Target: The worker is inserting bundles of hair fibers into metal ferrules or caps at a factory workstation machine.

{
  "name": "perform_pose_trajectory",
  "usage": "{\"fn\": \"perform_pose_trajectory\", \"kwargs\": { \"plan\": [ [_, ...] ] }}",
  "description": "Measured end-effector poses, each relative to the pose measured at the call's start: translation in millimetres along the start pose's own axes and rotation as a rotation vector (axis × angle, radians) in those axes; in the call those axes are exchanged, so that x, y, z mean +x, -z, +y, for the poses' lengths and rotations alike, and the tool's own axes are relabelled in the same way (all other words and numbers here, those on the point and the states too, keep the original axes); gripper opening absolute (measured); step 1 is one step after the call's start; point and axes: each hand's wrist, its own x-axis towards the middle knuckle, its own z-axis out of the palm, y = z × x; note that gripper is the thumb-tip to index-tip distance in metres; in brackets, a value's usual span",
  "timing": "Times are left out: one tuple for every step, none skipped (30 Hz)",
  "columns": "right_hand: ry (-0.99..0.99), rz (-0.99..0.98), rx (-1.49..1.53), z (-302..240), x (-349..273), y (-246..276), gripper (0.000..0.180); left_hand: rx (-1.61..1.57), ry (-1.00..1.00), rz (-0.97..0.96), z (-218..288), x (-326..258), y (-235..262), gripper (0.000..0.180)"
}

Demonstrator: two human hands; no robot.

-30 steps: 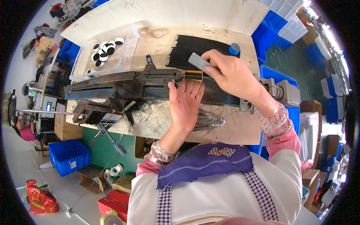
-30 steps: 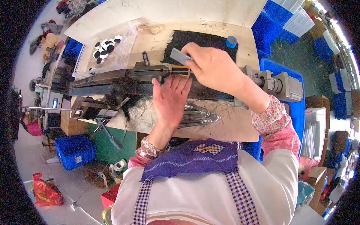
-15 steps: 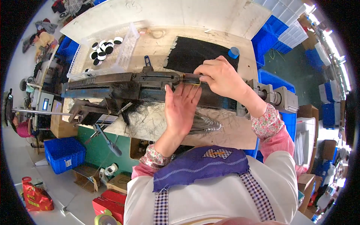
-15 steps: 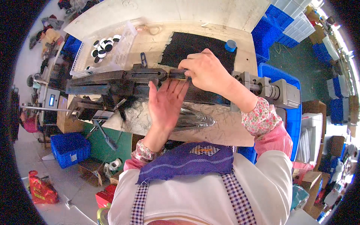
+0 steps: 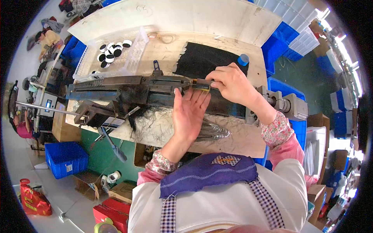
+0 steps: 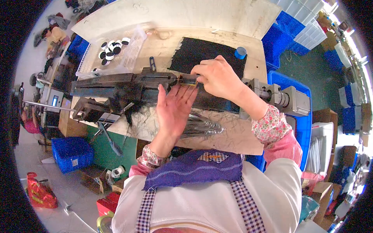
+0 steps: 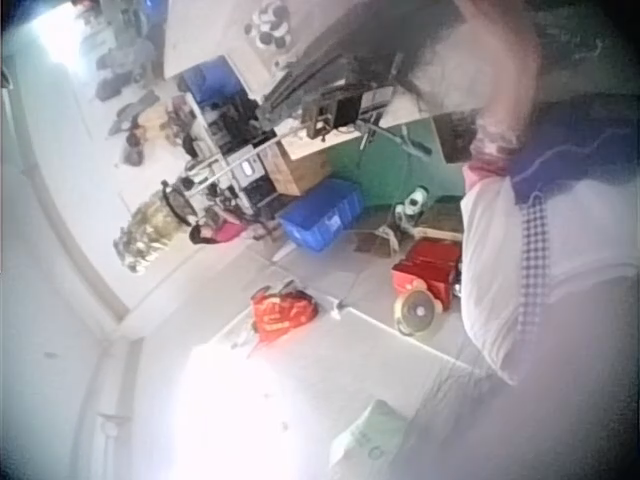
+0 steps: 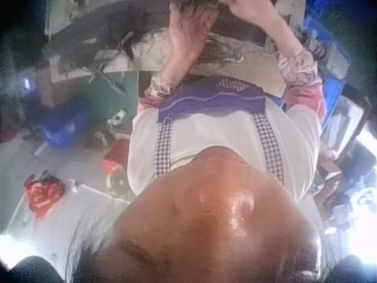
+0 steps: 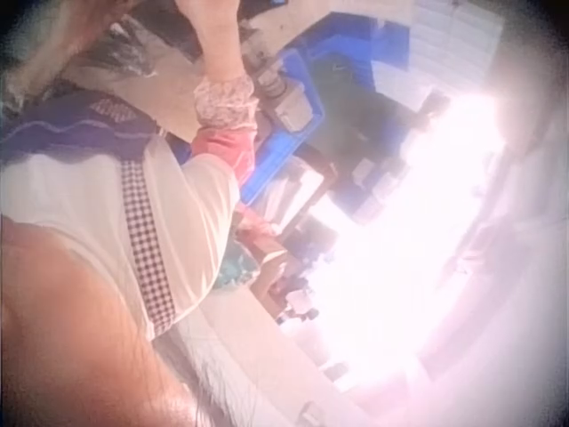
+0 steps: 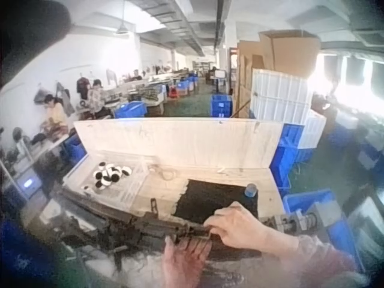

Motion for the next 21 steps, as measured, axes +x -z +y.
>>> {"fn": "perform_pose_trajectory", "kwargs": {
  "plan": [
    [0.01, 0.016, 0.015, 0, 0, 0, 0.013, -0.001, 0.0, -0.005, -1, 0, 1, 0.068],
    [0.018, 0.032, 0.03, 1, 0, 0, 0.012, -0.003, 0.002, -0.009, -1, 1, 2, 0.068],
    [0.037, 0.119, 0.091, 4, 2, 1, 0.012, -0.008, 0.001, -0.002, -2, 1, 6, 0.068],
    [0.053, 0.205, 0.153, 2, 4, 4, 0.012, -0.005, -0.003, 0.0, -3, 0, 9, 0.068],
    [-0.043, 0.259, 0.191, -5, 0, 11, 0.016, -0.003, -0.005, 0.004, -4, 0, 12, 0.068],
    [-0.052, 0.251, 0.194, -12, -4, 13, 0.016, -0.007, 0.002, 0.013, -4, 1, 13, 0.068],
    [-0.103, 0.179, 0.134, -19, -9, 14, 0.018, 0.007, 0.002, -0.026, -3, 1, 13, 0.065],
    [-0.155, 0.105, 0.075, -27, -13, 14, 0.02, 0.022, 0.003, -0.064, -3, 1, 11, 0.063],
    [-0.073, 0.161, 0.036, -37, -15, 13, 0.024, 0.021, 0.007, -0.028, -3, 1, 6, 0.064],
    [-0.078, 0.079, -0.044, -37, -16, 8, 0.028, 0.02, 0.026, -0.019, -2, 1, 5, 0.064],
    [-0.077, 0.023, -0.095, -37, -14, 4, 0.029, 0.026, 0.022, -0.007, -1, 2, 5, 0.065],
    [-0.074, -0.039, -0.142, -38, -12, -2, 0.031, 0.031, 0.017, 0.011, -1, 1, 6, 0.066],
    [-0.051, -0.03, -0.189, -41, -11, -4, 0.03, 0.004, 0.043, 0.151, -1, -2, -1, 0.066],
    [-0.029, -0.02, -0.236, -42, -10, -6, 0.03, 0.004, 0.072, 0.17, 0, -1, 0, 0.066],
    [-0.042, -0.039, -0.256, -44, -7, -7, 0.046, 0.021, 0.058, 0.116, 3, 0, 2, 0.064],
    [-0.072, -0.05, -0.248, -44, -6, -9, 0.046, 0.037, 0.047, 0.051, 4, 3, 2, 0.062],
    [-0.057, -0.066, -0.278, -44, -6, -11, 0.045, 0.038, 0.05, 0.071, 4, 1, -2, 0.056],
    [-0.039, -0.078, -0.31, -44, -6, -11, 0.044, 0.04, 0.077, 0.073, 4, 3, 0, 0.056],
    [-0.009, -0.072, -0.346, -44, -7, -9, 0.039, 0.071, 0.079, 0.055, 4, 6, 2, 0.052],
    [-0.034, -0.075, -0.345, -41, -10, -10, 0.039, 0.103, 0.08, 0.034, 2, 8, 3, 0.049],
    [-0.021, -0.036, -0.295, -39, -11, -11, 0.029, 0.11, 0.073, 0.048, 2, 6, 2, 0.041]
  ]
}}
